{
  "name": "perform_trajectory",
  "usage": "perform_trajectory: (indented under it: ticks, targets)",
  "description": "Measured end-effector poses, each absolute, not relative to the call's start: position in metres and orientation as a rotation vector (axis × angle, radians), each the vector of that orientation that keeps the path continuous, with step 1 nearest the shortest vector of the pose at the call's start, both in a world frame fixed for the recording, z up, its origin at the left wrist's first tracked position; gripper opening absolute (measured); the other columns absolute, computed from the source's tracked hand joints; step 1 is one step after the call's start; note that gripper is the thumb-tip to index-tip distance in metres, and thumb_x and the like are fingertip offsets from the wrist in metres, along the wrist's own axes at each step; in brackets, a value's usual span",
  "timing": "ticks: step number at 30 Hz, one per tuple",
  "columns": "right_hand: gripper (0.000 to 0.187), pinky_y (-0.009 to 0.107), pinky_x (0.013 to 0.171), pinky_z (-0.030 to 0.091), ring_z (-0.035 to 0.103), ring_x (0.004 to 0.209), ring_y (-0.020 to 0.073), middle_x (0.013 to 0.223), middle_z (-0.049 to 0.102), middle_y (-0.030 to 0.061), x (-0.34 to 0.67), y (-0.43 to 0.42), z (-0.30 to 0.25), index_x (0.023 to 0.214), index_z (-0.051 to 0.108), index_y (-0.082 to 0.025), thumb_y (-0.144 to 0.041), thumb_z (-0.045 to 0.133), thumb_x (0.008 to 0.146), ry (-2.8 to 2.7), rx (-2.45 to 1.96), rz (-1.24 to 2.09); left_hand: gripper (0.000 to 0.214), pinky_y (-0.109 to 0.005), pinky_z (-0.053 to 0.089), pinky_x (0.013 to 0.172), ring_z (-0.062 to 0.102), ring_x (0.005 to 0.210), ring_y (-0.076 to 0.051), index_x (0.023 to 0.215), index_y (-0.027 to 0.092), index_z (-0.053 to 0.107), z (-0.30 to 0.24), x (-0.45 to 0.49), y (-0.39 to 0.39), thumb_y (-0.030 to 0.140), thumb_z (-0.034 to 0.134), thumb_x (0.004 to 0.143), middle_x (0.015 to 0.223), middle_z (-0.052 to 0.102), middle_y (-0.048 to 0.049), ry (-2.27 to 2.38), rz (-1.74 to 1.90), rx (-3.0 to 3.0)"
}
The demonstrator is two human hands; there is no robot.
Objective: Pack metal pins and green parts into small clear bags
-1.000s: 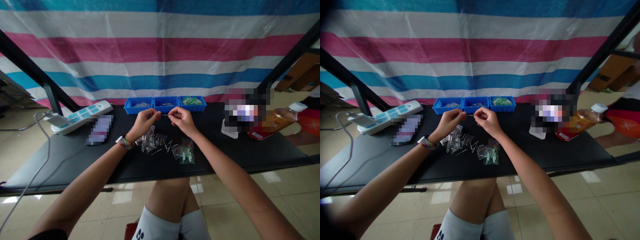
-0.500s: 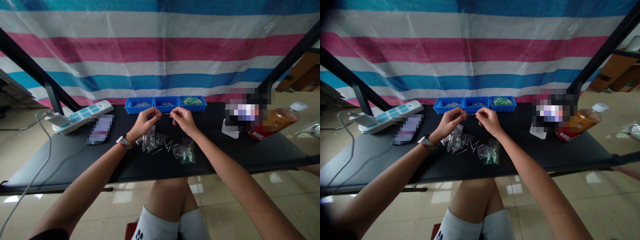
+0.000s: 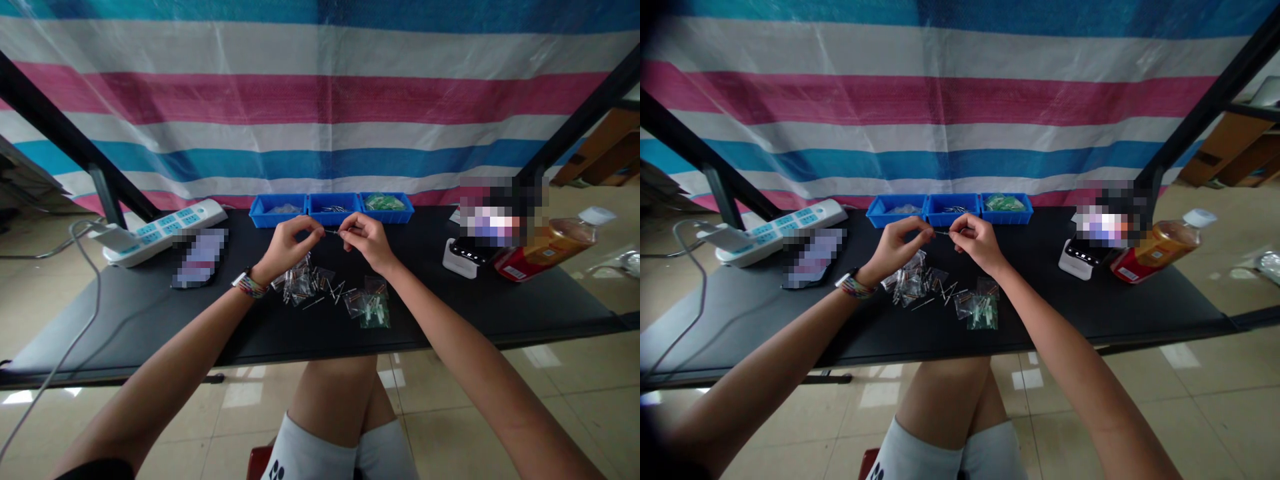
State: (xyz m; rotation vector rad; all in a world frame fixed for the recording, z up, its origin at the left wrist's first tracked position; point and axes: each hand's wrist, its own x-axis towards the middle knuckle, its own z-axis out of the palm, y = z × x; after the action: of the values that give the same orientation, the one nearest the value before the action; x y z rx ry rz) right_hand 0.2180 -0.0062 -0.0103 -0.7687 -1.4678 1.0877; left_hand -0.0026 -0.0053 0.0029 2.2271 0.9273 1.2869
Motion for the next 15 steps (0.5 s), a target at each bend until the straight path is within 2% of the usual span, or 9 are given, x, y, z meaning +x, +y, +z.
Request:
perform_trajectory:
  ticks: [15]
  targets:
    - [0.026,0.025,0.052,0.051,0.059,0.054,0.0114,0.067,0.062,-0.0035,0.2160,-0.0064,-0.0125,0.079,0.066,-0.021,-0.039,0.085,0.076,-1.462,-0.774,1.075,0.040,-0.030,0.050,0.074,0.066,0.077,-0.018,0.079,0.019,0.070,-0.0005,-0.0013,-0.0014,0.049,0.063,0.105,0.079,0.073,-0.0041,0.928,1.293,2.077]
